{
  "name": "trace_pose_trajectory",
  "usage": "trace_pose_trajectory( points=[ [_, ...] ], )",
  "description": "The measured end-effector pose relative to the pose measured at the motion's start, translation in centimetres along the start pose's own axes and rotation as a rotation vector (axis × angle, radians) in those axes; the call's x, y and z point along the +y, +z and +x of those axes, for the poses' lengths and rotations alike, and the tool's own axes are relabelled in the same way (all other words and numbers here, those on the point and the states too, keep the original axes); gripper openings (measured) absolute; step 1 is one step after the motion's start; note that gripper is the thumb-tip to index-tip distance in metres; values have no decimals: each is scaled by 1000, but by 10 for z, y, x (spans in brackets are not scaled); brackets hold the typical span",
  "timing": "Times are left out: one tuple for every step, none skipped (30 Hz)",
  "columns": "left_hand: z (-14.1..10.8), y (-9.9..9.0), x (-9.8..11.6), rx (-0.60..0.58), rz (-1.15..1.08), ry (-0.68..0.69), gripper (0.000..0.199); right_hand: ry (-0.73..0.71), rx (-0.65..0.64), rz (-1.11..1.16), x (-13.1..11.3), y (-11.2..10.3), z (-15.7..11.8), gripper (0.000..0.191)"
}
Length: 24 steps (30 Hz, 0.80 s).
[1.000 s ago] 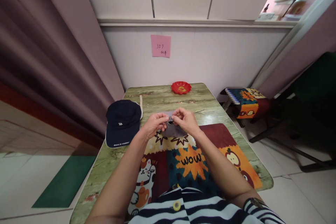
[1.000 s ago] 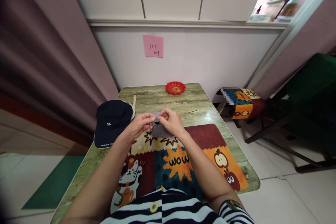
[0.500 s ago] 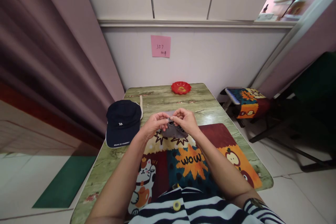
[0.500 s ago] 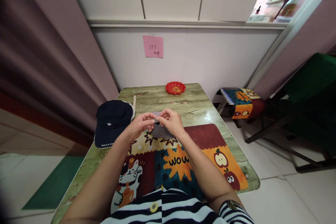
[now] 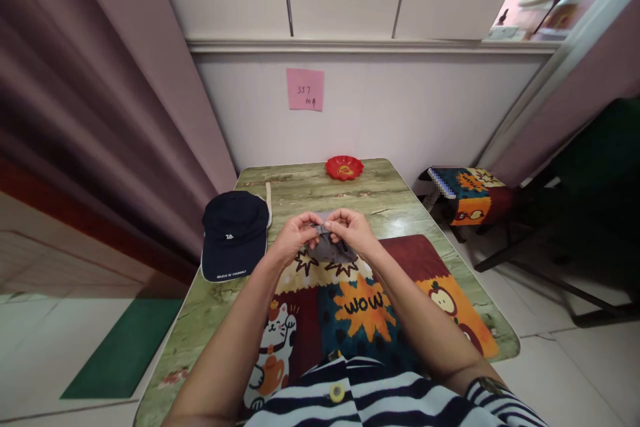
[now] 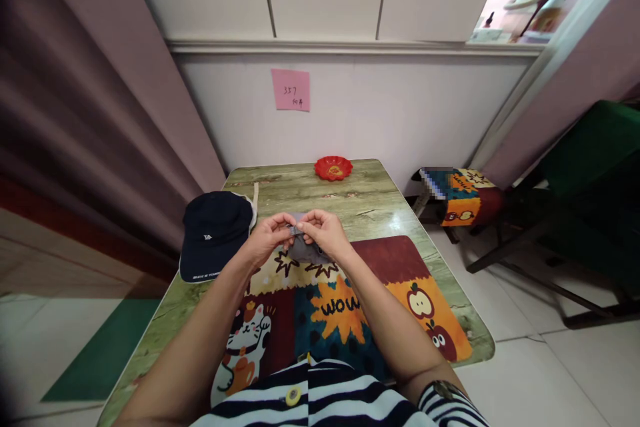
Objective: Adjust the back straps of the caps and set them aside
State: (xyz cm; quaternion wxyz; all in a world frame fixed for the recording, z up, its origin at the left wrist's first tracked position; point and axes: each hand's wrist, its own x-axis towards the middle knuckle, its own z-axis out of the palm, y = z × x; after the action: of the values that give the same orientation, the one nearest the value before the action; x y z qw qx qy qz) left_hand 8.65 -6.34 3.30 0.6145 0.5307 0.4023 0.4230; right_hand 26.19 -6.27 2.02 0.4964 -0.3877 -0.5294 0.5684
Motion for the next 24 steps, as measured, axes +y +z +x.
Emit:
trace_pose_trajectory(
  points=[
    [0, 1, 1, 3, -9, 9, 32, -12, 3, -6, 0, 0, 0, 30],
    [-1, 2, 1, 9, -23, 16, 34, -25, 9, -15, -1, 0, 0, 30],
    [-2, 3, 3, 16, -42, 22, 35, -36, 14, -26, -1, 0, 0, 30],
    [-3, 3, 4, 24, -64, 25, 36, -43, 17, -39, -1, 0, 0, 30],
    [-4, 4, 5, 30, -85, 26, 36, -47, 21, -51, -1, 0, 0, 31],
    [-5, 4, 6, 32, -104, 24, 35, -50, 26, -61, -1, 0, 1, 31],
    [-6, 4, 7, 30, -120, 18, 33, -54, 32, -71, -1, 1, 1, 31],
    [-6, 4, 7, 28, -130, 10, 31, -58, 37, -80, -1, 2, 1, 31],
    [-6, 4, 7, 28, -133, 2, 30, -62, 40, -89, 0, 2, 1, 31],
    [-6, 4, 6, 34, -129, -5, 30, -67, 41, -96, 0, 3, 2, 31],
    [-6, 3, 5, 45, -120, -11, 30, -72, 40, -107, 1, 3, 2, 31],
    [-6, 2, 4, 57, -111, -15, 31, -78, 33, -125, 1, 3, 2, 32],
    [-5, 1, 2, 67, -105, -18, 31, -92, 26, -154, 1, 2, 3, 32],
    [-5, -1, 1, 73, -108, -22, 32, -119, 19, -201, 1, 1, 3, 34],
    [-4, -2, 0, 74, -118, -27, 32, -159, 13, -266, 0, 0, 2, 37],
    [-4, -4, -1, 70, -132, -32, 33, -209, 1, -342, -1, -1, 2, 43],
    [-4, -5, -2, 62, -144, -39, 34, -259, -16, -416, -2, -2, 1, 51],
    [-4, -7, -2, 54, -150, -44, 34, -299, -38, -474, -4, -3, 1, 59],
    [-4, -7, -2, 47, -149, -48, 34, -326, -61, -514, -5, -3, 0, 62],
    [-4, -8, -1, 42, -145, -49, 34, -340, -85, -538, -6, -2, -1, 61],
    [-5, -8, -1, 42, -139, -45, 33, -348, -98, -551, -7, -2, -2, 56],
    [-5, -7, 0, 45, -133, -38, 32, -355, -102, -562, -7, -1, -2, 51],
    [-5, -7, 0, 50, -124, -30, 31, -366, -96, -571, -7, 0, -2, 46],
    [-5, -7, 1, 53, -110, -24, 31, -377, -90, -578, -7, 1, -2, 42]
  ],
)
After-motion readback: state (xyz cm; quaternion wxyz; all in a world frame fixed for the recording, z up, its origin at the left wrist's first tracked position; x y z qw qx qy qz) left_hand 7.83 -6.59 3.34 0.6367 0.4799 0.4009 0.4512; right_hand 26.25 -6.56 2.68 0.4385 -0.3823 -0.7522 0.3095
